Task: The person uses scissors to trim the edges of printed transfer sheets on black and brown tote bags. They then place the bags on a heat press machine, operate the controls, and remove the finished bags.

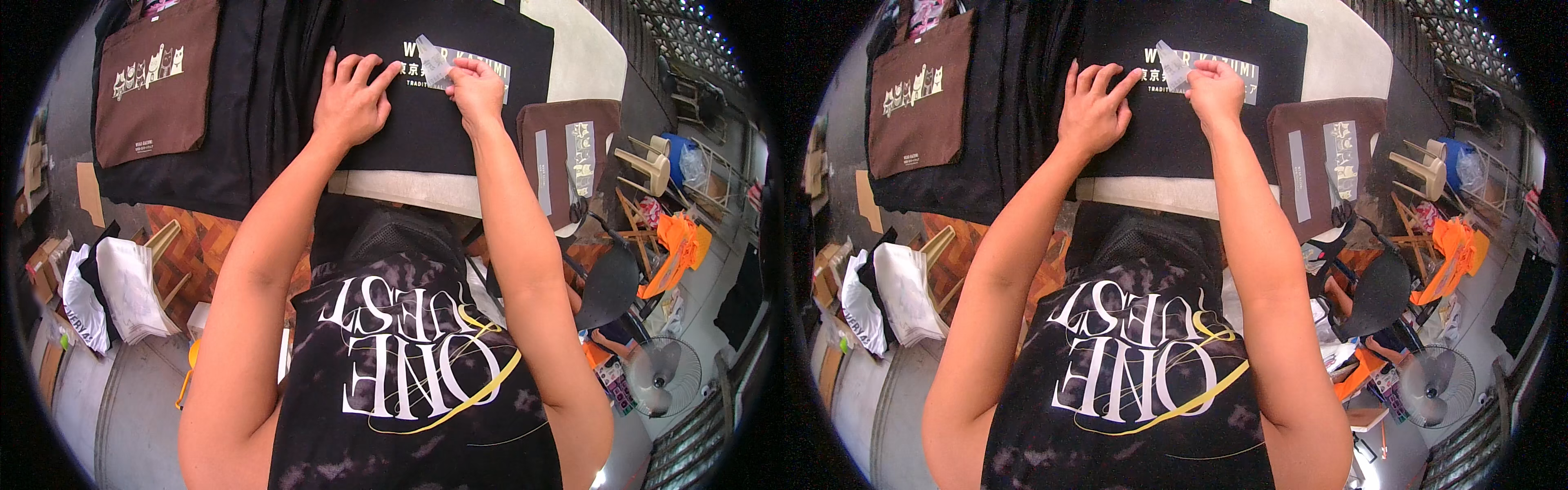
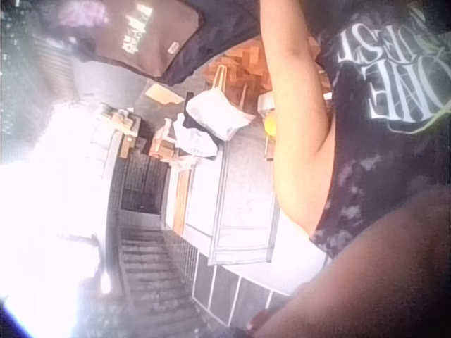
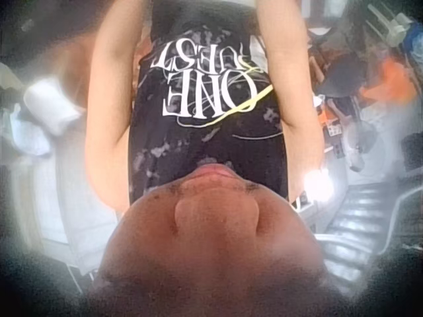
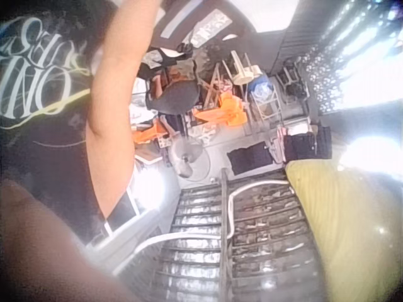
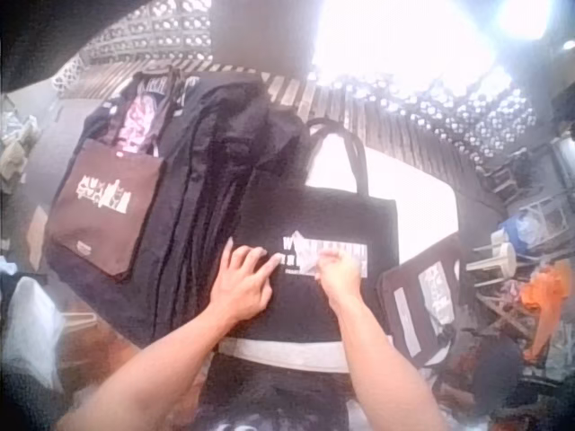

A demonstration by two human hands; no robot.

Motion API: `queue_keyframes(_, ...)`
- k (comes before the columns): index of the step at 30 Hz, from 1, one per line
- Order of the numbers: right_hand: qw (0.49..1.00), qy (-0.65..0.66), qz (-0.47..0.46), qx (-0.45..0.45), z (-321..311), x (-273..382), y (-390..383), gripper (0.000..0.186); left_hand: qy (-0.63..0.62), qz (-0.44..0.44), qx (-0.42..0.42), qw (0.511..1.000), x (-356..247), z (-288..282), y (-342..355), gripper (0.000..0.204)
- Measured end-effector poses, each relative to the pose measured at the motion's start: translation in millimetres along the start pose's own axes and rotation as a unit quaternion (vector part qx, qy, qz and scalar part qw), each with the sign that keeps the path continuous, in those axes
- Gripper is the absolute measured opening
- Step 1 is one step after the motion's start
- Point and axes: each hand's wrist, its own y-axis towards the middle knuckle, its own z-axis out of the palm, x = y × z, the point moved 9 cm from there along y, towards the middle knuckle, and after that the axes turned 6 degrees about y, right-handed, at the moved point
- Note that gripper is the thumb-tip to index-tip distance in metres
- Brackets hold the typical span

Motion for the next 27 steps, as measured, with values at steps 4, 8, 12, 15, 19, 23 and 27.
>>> queue_keyframes(4,0.999,-0.007,-0.034,-0.009,2,9,3,0.024,-0.006,-0.001,-0.004,1.000,0,0,0,0.053)
queue_keyframes(8,0.998,-0.043,-0.054,-0.006,0,17,14,0.022,-0.003,0.000,-0.001,1.000,-1,-1,1,0.052)
queue_keyframes(12,0.997,-0.050,-0.054,-0.014,-5,25,23,0.020,-0.007,-0.002,0.001,1.000,0,-1,0,0.052)
queue_keyframes(15,0.998,-0.041,-0.044,-0.031,-15,27,28,0.020,-0.010,-0.002,0.002,1.000,-1,-1,0,0.051)
queue_keyframes(19,0.999,-0.013,-0.022,-0.045,-26,21,36,0.020,-0.007,0.000,0.005,1.000,-2,-1,1,0.051)
queue_keyframes(23,0.999,-0.012,-0.017,-0.049,-31,20,38,0.020,-0.009,0.000,0.003,1.000,-2,-1,1,0.052)
queue_keyframes(27,0.999,-0.011,-0.011,-0.045,-30,21,35,0.020,-0.013,0.000,0.005,1.000,-1,-1,1,0.051)
